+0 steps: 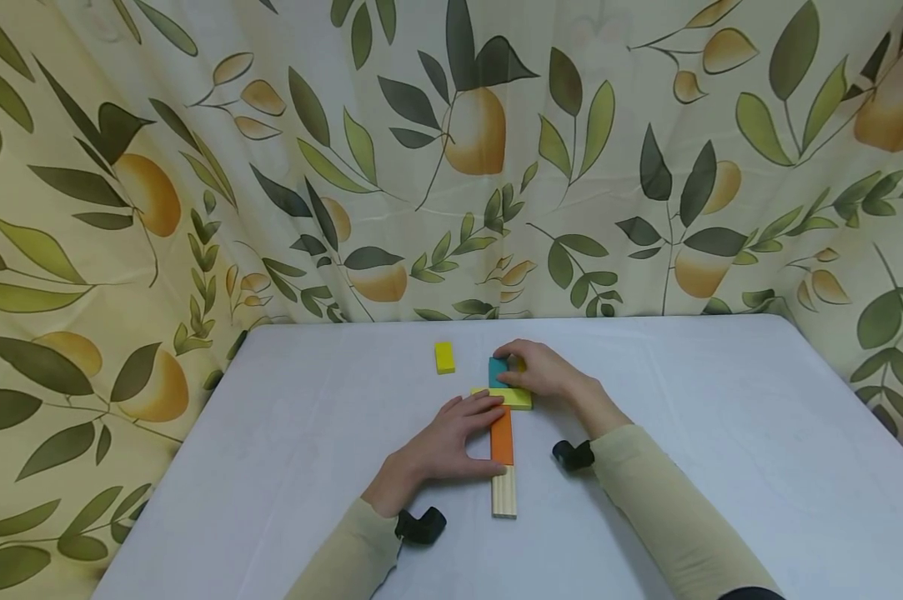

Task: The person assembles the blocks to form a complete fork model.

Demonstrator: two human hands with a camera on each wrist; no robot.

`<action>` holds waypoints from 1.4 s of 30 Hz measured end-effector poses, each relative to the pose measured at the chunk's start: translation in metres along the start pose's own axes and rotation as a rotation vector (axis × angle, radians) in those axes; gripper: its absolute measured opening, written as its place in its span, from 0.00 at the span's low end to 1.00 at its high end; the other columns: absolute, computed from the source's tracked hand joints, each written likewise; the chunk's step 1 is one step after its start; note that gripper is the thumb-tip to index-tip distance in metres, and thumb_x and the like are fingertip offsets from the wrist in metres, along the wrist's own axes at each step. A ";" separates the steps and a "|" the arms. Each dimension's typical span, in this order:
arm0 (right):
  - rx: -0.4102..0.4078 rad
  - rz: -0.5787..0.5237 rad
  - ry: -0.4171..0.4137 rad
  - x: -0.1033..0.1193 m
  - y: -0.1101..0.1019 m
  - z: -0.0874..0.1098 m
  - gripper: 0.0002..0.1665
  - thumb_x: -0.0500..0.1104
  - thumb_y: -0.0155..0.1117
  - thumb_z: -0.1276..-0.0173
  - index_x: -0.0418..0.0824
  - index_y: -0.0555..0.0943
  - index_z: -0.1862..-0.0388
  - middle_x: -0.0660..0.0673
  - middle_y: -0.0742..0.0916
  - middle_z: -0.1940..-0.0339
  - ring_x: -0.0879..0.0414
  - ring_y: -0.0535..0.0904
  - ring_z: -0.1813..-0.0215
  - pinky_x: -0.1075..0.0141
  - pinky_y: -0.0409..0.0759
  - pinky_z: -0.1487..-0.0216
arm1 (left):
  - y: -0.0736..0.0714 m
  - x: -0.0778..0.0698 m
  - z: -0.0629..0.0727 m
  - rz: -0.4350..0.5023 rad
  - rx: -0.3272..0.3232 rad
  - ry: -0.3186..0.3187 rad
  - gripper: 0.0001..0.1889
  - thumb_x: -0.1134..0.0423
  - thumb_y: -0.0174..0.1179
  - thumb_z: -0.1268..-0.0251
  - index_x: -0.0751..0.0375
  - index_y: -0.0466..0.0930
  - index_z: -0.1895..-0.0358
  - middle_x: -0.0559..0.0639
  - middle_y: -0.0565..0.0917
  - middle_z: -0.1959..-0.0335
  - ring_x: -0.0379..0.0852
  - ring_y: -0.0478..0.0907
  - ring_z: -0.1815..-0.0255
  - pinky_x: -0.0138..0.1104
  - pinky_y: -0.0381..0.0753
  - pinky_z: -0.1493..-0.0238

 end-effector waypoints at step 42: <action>-0.064 -0.016 0.038 -0.029 -0.020 0.023 0.24 0.42 0.65 0.27 0.35 0.79 0.36 0.36 0.80 0.35 0.38 0.70 0.31 0.43 0.63 0.28 | -0.001 0.003 -0.001 0.059 -0.054 -0.006 0.35 0.40 0.62 0.34 0.47 0.70 0.26 0.39 0.64 0.23 0.40 0.49 0.20 0.48 0.52 0.23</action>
Point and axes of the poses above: each hand's wrist, its own z-axis away from the middle knuckle, its own y-axis out of the palm, x = y × z, the point moved 6 cm from there along -z, towards the middle knuckle
